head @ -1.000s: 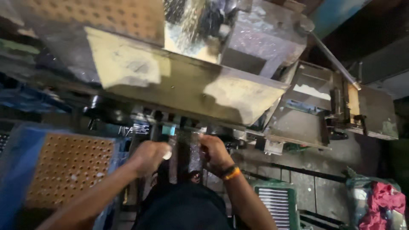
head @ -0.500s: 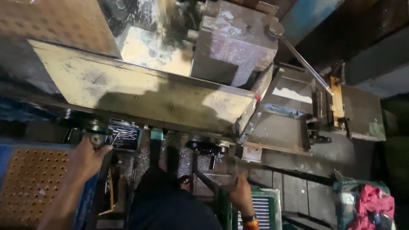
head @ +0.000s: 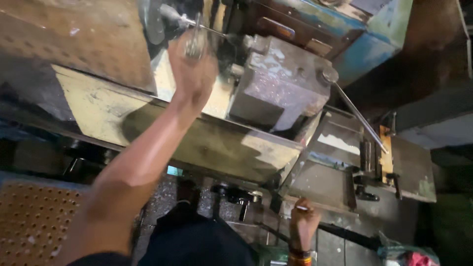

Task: The person repeatedly picks up metal rods from a green bin, places them into a press machine, and operates a lever to process them. The processed rods are then placed into a blue tray with holes.

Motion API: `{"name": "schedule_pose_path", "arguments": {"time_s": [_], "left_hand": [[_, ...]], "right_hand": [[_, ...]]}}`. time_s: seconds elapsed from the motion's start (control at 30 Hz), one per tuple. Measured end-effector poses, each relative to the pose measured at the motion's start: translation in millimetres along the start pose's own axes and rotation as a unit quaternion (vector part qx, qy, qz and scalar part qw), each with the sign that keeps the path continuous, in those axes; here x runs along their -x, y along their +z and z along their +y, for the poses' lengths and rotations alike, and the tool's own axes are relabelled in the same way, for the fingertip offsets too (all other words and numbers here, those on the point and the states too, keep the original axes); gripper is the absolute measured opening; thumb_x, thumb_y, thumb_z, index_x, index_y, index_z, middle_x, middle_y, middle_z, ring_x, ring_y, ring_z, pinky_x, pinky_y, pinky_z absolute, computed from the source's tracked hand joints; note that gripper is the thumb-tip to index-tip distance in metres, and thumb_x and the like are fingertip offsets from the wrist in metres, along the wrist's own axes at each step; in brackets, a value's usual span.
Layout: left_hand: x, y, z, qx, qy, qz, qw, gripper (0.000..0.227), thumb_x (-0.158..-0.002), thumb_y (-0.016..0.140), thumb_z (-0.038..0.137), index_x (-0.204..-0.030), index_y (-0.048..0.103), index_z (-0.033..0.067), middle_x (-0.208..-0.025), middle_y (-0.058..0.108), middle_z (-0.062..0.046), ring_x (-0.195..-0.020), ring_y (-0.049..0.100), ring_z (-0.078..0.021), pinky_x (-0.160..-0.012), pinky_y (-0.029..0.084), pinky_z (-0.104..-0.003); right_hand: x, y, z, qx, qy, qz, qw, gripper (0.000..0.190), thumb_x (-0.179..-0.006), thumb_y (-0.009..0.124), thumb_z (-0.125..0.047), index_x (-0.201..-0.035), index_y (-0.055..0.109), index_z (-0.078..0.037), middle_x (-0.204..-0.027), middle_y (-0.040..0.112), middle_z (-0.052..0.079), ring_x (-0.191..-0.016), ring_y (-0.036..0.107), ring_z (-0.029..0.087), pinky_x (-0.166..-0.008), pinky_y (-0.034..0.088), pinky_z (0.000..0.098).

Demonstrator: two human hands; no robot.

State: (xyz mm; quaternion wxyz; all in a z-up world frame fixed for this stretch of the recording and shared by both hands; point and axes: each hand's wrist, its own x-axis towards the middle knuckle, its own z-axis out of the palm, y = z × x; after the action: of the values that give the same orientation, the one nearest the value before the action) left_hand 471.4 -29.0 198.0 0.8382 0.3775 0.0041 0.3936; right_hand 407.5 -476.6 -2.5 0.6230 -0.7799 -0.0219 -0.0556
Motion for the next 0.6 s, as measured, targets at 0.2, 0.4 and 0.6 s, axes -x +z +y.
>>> {"name": "schedule_pose_path", "arguments": {"time_s": [0.2,0.4,0.6], "left_hand": [[-205,-36,-139,-0.107,-0.257,0.351,0.894,0.014,-0.083,0.060,0.013,-0.087,0.055,0.0003,-0.073,0.053,-0.012,-0.057,0.048,-0.0273,-0.049,0.036,-0.042],[-243,-105,-231,-0.082,-0.314,0.422,0.846,0.038,-0.090,0.053,0.019,-0.116,0.059,-0.0081,-0.107,0.068,-0.022,-0.087,0.069,-0.0346,-0.069,0.053,-0.045],[-244,-128,-256,0.013,-0.313,0.439,0.842,0.043,-0.095,0.051,0.022,-0.125,0.059,-0.0078,-0.113,0.070,-0.023,-0.093,0.072,-0.0358,-0.073,0.057,-0.044]], "right_hand": [[-27,25,-142,-0.002,-0.082,-0.126,0.989,0.026,-0.073,0.055,0.016,-0.086,0.056,-0.007,-0.088,0.058,-0.002,-0.073,0.051,0.005,-0.062,0.042,0.0211],[-106,19,-169,0.466,-0.329,0.020,0.821,0.020,-0.090,0.056,0.009,-0.102,0.067,-0.002,-0.092,0.066,0.021,-0.074,0.063,0.034,-0.057,0.048,0.0401],[-232,-12,-138,0.636,-0.248,0.051,0.729,0.053,-0.081,0.058,-0.008,-0.131,0.059,0.010,-0.114,0.067,0.033,-0.103,0.065,0.050,-0.086,0.051,0.0580]]}}
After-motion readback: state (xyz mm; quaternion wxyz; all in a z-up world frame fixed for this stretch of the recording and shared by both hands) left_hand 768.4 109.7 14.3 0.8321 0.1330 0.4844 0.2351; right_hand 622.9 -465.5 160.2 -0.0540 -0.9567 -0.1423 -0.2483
